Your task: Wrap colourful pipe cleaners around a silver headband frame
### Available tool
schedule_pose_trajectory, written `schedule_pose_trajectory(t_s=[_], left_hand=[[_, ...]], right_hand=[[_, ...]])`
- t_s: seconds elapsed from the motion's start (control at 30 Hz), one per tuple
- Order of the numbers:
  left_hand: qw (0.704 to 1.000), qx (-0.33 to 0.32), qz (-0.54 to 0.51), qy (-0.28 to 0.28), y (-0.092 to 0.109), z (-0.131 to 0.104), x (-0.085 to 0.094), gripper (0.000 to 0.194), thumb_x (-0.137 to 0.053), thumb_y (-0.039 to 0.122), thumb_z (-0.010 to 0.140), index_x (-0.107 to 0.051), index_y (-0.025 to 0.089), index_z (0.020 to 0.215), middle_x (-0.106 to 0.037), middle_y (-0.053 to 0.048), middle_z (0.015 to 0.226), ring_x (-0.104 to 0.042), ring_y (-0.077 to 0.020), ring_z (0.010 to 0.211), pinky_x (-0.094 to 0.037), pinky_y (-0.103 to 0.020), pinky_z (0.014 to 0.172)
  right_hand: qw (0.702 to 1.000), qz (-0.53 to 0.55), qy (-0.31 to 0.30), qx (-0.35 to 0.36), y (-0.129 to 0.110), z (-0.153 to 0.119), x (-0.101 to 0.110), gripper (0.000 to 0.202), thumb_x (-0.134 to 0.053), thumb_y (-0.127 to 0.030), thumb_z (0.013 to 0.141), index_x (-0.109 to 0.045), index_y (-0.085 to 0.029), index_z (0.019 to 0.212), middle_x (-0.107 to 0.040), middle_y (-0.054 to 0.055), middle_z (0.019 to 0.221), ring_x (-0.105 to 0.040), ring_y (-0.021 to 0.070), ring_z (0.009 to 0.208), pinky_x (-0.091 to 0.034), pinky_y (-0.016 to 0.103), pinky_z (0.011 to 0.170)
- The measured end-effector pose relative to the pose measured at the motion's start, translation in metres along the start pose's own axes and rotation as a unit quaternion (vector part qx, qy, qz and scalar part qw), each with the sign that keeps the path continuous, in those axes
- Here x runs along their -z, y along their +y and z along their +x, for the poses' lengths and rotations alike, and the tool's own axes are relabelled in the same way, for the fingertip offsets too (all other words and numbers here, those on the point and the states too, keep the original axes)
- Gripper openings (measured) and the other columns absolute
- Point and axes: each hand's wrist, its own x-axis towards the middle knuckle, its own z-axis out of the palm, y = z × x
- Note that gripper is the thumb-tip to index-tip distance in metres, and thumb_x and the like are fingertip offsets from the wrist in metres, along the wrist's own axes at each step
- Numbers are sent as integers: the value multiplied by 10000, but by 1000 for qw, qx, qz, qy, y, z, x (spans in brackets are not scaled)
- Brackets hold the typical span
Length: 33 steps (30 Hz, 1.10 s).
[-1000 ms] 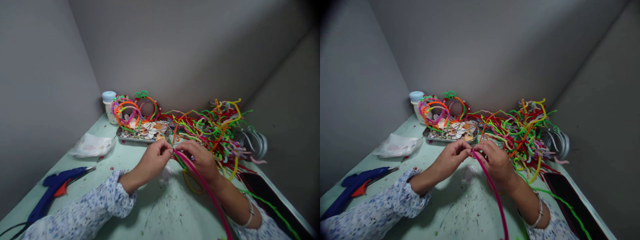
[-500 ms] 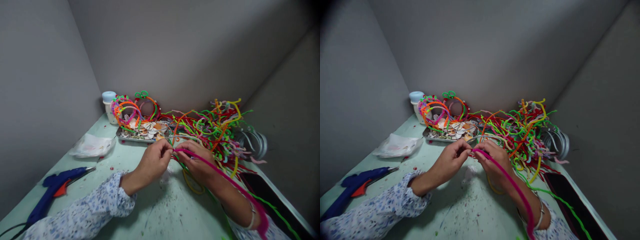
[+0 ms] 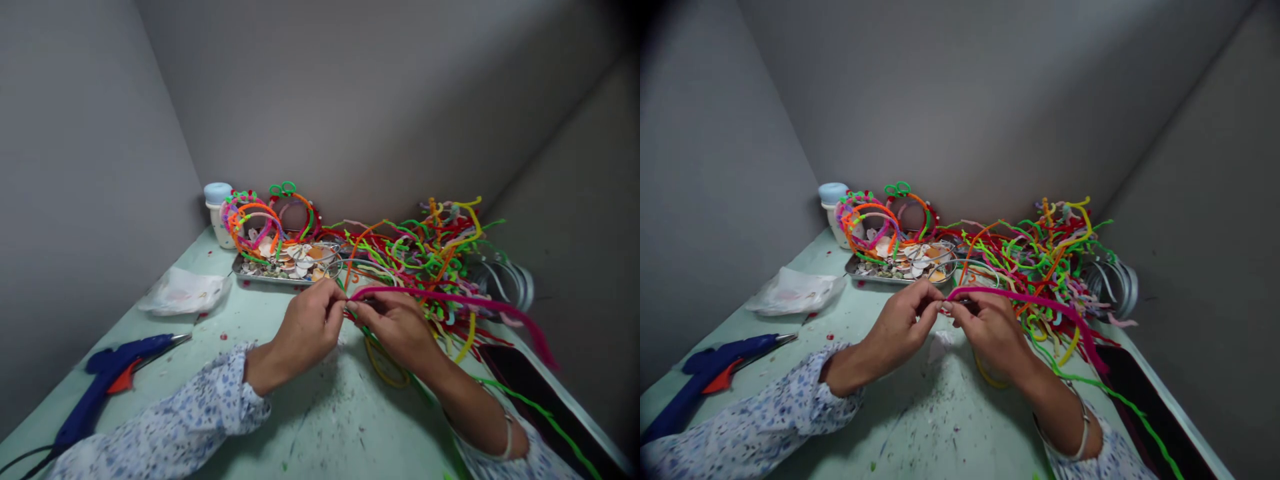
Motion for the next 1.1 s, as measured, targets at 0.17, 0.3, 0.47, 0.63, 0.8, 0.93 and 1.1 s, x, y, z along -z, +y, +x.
schedule_pose_trajectory(t_s=[0.17, 0.3, 0.47, 0.63, 0.8, 0.93, 1.1], left_hand=[[1000, -4, 6, 0, 0, -1, -1, 103, -478, 156, 878, -570, 178, 837, -595, -22, 800, -519, -145, 704, -364, -255, 614], [997, 45, -57, -15, -3, 1, -3, 100, -498, 192, 871, -585, 173, 824, -580, 1, 724, -505, -133, 655, -362, -247, 597], [988, 84, -126, -35, -6, 2, -6, 117, -518, 240, 862, -596, 163, 819, -561, 18, 675, -485, -121, 618, -352, -235, 574], [980, 95, -170, -47, -3, 3, -5, 89, -547, 227, 833, -598, 154, 829, -562, 15, 701, -491, -118, 640, -370, -235, 593], [974, 115, -189, -57, -4, 4, -7, 84, -573, 226, 804, -592, 150, 835, -576, 8, 718, -499, -117, 640, -390, -243, 601], [972, 121, -197, -51, -8, 4, -11, 69, -574, 216, 795, -586, 153, 820, -607, -3, 728, -537, -124, 650, -414, -249, 615], [980, 104, -168, -36, -11, 1, -13, 79, -578, 238, 807, -589, 159, 808, -639, -18, 743, -556, -128, 649, -417, -247, 603]], right_hand=[[999, 40, -13, -33, -4, 3, 1, 168, -640, -278, 852, -701, -202, 715, -685, -4, 623, -641, 147, 578, -501, 233, 554], [995, 73, -49, -55, -5, 4, 4, 157, -614, -276, 858, -705, -195, 760, -679, -8, 623, -636, 144, 573, -488, 232, 529], [988, 118, -35, -95, -3, 4, 5, 201, -616, -364, 861, -709, -187, 844, -665, 0, 618, -613, 142, 532, -469, 239, 491], [984, 151, -19, -97, -2, 4, 1, 210, -616, -374, 860, -694, -186, 807, -652, 1, 624, -610, 143, 539, -465, 242, 494], [982, 159, -16, -103, 0, 3, -1, 206, -629, -373, 857, -687, -183, 807, -640, -3, 609, -598, 142, 534, -446, 240, 481], [985, 148, -12, -87, 2, 2, -3, 201, -631, -368, 860, -693, -184, 810, -651, 1, 620, -604, 146, 543, -460, 246, 499], [989, 127, -6, -78, 1, 2, -4, 208, -633, -366, 854, -697, -185, 773, -659, 3, 619, -609, 149, 556, -465, 247, 510]])
